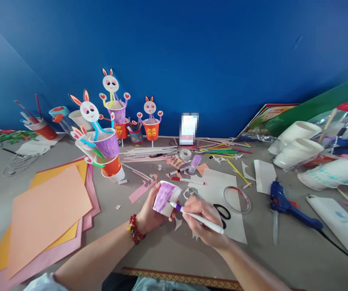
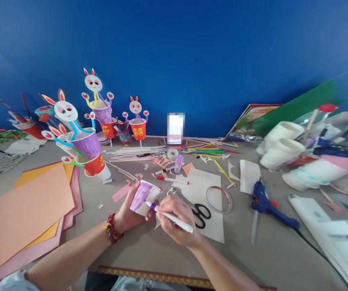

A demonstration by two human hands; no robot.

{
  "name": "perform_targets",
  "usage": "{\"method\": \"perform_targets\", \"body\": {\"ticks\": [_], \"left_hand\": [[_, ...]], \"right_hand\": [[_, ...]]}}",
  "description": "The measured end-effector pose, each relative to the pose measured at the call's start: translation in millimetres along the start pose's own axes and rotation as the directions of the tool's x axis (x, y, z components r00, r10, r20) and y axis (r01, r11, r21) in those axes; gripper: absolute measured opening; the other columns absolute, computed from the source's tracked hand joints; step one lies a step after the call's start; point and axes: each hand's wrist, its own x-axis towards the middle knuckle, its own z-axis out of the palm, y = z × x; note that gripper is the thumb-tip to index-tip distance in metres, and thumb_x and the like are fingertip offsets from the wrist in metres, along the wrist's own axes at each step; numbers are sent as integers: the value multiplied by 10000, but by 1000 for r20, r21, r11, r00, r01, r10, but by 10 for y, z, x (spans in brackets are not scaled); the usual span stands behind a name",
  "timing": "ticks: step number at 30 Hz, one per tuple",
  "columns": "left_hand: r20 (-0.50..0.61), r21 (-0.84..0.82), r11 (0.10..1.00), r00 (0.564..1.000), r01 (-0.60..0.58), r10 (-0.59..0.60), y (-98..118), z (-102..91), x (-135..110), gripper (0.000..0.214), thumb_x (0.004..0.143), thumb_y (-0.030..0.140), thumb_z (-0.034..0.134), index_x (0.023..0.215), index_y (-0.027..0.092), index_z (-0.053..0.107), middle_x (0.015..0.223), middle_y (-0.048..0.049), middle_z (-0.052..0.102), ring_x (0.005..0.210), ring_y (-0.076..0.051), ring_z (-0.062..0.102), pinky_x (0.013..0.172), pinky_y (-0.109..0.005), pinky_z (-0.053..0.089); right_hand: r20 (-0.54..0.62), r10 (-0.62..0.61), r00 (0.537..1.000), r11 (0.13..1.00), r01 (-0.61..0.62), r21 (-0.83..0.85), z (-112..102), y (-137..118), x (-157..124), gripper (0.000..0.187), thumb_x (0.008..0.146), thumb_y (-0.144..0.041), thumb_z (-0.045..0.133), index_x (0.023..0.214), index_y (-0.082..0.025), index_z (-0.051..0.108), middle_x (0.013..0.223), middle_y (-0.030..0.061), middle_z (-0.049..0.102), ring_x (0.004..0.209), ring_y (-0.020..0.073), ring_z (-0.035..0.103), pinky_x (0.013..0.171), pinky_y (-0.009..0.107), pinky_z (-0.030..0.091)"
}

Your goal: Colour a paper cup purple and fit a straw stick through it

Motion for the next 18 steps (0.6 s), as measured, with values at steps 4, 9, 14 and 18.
{"method": "perform_targets", "body": {"ticks": [4, 9, 14, 18], "left_hand": [[9, -12, 1000, 1000, -3, 3, -1, 5, -4, 649, 865, 688, 441, 1000, 95, 670, 725, -88, 667, 490, -163, 591, 430, -243, 370], [24, -3, 999, 999, 32, -32, -14, -18, 9, 688, 848, 723, 432, 1003, 99, 673, 647, -75, 652, 483, -180, 592, 429, -251, 366], [24, -19, 1000, 999, 23, -22, -17, -26, 16, 661, 866, 698, 428, 963, 91, 671, 735, -98, 670, 485, -169, 598, 415, -247, 349], [32, -21, 999, 999, 28, -28, -10, -22, 12, 676, 864, 706, 420, 960, 87, 674, 714, -92, 662, 482, -167, 597, 429, -249, 363]], "right_hand": [[-114, 67, 991, 996, -73, -48, -7, 18, -8, 123, 898, -128, 585, 950, -223, 643, 821, 43, 624, 677, 165, 611, 583, 291, 494], [-26, 27, 999, 999, -28, -22, -8, 23, -15, 140, 890, -116, 589, 956, -229, 637, 790, 33, 628, 690, 172, 614, 608, 302, 504], [-126, 66, 990, 996, -72, -48, -16, 26, -8, 138, 902, -118, 582, 964, -226, 642, 843, 40, 622, 670, 152, 594, 605, 290, 497], [-60, 48, 997, 998, -51, -48, -19, 27, -9, 115, 903, -137, 582, 952, -224, 637, 794, 36, 626, 681, 166, 602, 619, 301, 505]]}}
